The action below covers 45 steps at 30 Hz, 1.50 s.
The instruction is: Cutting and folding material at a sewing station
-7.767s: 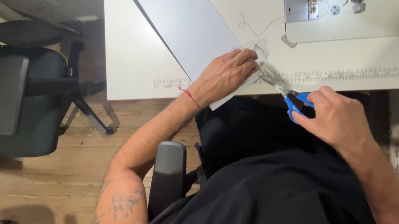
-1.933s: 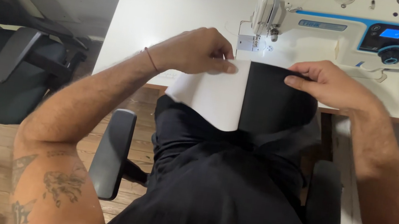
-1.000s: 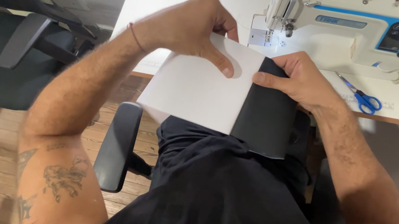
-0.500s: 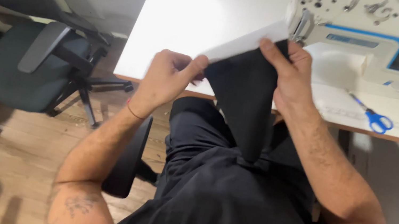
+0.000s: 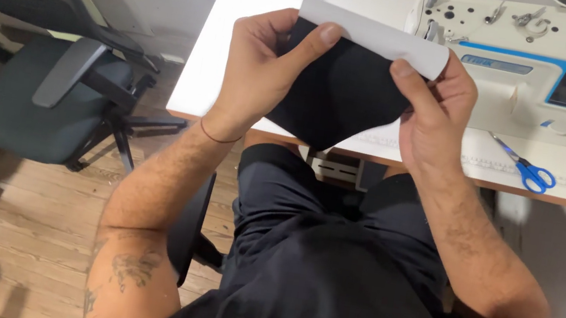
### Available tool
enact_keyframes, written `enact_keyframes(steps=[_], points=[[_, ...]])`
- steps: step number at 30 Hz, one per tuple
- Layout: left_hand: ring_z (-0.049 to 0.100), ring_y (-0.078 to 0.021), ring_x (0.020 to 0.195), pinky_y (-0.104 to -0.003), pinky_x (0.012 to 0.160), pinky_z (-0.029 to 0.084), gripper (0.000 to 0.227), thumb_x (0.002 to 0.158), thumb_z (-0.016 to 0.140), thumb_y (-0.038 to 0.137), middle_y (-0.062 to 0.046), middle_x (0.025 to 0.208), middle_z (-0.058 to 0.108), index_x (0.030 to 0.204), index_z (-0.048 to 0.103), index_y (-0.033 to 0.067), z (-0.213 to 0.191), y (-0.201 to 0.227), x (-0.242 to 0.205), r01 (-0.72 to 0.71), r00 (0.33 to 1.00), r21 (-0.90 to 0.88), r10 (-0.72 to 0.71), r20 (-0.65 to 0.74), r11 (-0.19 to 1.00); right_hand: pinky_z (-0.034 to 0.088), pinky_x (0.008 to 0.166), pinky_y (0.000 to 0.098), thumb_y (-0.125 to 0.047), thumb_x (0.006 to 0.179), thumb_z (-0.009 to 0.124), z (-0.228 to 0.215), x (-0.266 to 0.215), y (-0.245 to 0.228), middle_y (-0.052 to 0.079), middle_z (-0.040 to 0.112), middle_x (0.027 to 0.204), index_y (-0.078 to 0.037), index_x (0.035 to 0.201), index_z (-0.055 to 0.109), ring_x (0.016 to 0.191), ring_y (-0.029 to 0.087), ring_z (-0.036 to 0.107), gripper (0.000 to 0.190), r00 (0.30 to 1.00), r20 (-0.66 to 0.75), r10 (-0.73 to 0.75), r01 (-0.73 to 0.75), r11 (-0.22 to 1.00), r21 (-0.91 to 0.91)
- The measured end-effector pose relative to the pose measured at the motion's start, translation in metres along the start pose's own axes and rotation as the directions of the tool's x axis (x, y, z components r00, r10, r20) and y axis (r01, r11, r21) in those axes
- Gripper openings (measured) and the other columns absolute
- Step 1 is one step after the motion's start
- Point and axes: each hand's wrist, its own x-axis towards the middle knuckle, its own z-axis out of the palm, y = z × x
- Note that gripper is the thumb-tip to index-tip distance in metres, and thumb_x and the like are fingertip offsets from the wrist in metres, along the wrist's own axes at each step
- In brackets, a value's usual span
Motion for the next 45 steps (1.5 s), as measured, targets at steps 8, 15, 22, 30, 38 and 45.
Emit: enact_keyframes(steps=[8, 15, 22, 30, 38, 45], points=[[0.039, -0.0008, 0.070, -0.019, 0.060, 0.033, 0.033, 0.093, 0.073, 0.031, 0.013, 0.070, 0.045, 0.071, 0.053, 0.0147, 0.020, -0.003, -0.009, -0.072, 0.994, -0.001, 0.071, -0.088, 0.997, 0.059, 0.104, 0.0315, -0.027, 0.099, 0.074, -0.002, -0.011, -0.017, 0.005, 0.073, 0.115, -0.004, 0.116, 0.070, 0.111, 0.016, 0.068, 0.028, 1.000, 0.005, 0.005, -0.005, 1.000, -0.005], [0.034, -0.0019, 0.064, -0.021, 0.057, 0.028, 0.044, 0.089, 0.078, 0.025, 0.013, 0.063, 0.037, 0.061, 0.045, 0.0160, 0.023, -0.009, -0.012, -0.117, 0.976, 0.012, 0.117, -0.183, 0.993, 0.055, 0.114, 0.0326, -0.026, 0.103, 0.072, -0.002, -0.019, -0.017, 0.006, 0.072, 0.122, -0.005, 0.122, 0.069, 0.119, 0.016, 0.067, 0.028, 0.996, 0.052, -0.069, 0.073, 0.995, -0.072], [0.065, -0.0046, 0.085, -0.020, 0.076, 0.057, 0.020, 0.091, 0.080, 0.023, 0.004, 0.093, 0.072, 0.103, 0.073, 0.0088, 0.005, -0.001, -0.010, -0.090, 0.994, -0.098, 0.096, 0.058, 0.991, 0.060, 0.100, 0.0303, -0.016, 0.094, 0.074, -0.026, -0.015, -0.016, 0.009, 0.076, 0.112, -0.003, 0.112, 0.073, 0.105, 0.020, 0.072, 0.022, 0.993, -0.016, 0.121, -0.120, 0.990, 0.070], [0.045, 0.0001, 0.065, -0.019, 0.055, 0.035, 0.020, 0.090, 0.083, 0.024, 0.008, 0.073, 0.061, 0.087, 0.068, 0.0105, -0.005, -0.007, -0.007, -0.082, 0.990, 0.088, 0.071, 0.120, 0.993, 0.058, 0.095, 0.0306, -0.015, 0.084, 0.084, -0.046, -0.025, -0.030, 0.012, 0.070, 0.115, 0.007, 0.132, 0.060, 0.109, 0.017, 0.066, 0.058, 0.947, 0.321, 0.035, 0.095, 0.920, -0.379], [0.054, -0.0057, 0.080, -0.018, 0.063, 0.048, 0.027, 0.081, 0.093, 0.019, 0.005, 0.088, 0.058, 0.094, 0.070, 0.0123, -0.015, -0.022, 0.006, -0.088, 0.948, 0.111, 0.049, 0.314, 0.990, 0.058, 0.104, 0.0321, -0.009, 0.098, 0.075, -0.036, -0.031, -0.020, 0.015, 0.071, 0.122, 0.006, 0.132, 0.061, 0.116, 0.020, 0.068, 0.040, 0.994, 0.106, -0.010, 0.041, 0.952, -0.303], [0.071, -0.0167, 0.112, -0.029, 0.101, 0.061, 0.031, 0.097, 0.075, 0.013, -0.007, 0.120, 0.072, 0.124, 0.065, 0.0012, -0.009, -0.017, 0.007, 0.027, 0.848, -0.046, 0.001, 0.530, 0.999, 0.046, 0.123, 0.0317, 0.002, 0.094, 0.069, -0.047, -0.043, -0.023, 0.006, 0.063, 0.139, -0.004, 0.149, 0.047, 0.132, 0.016, 0.059, 0.059, 0.986, 0.117, 0.123, -0.119, 0.992, -0.037]])
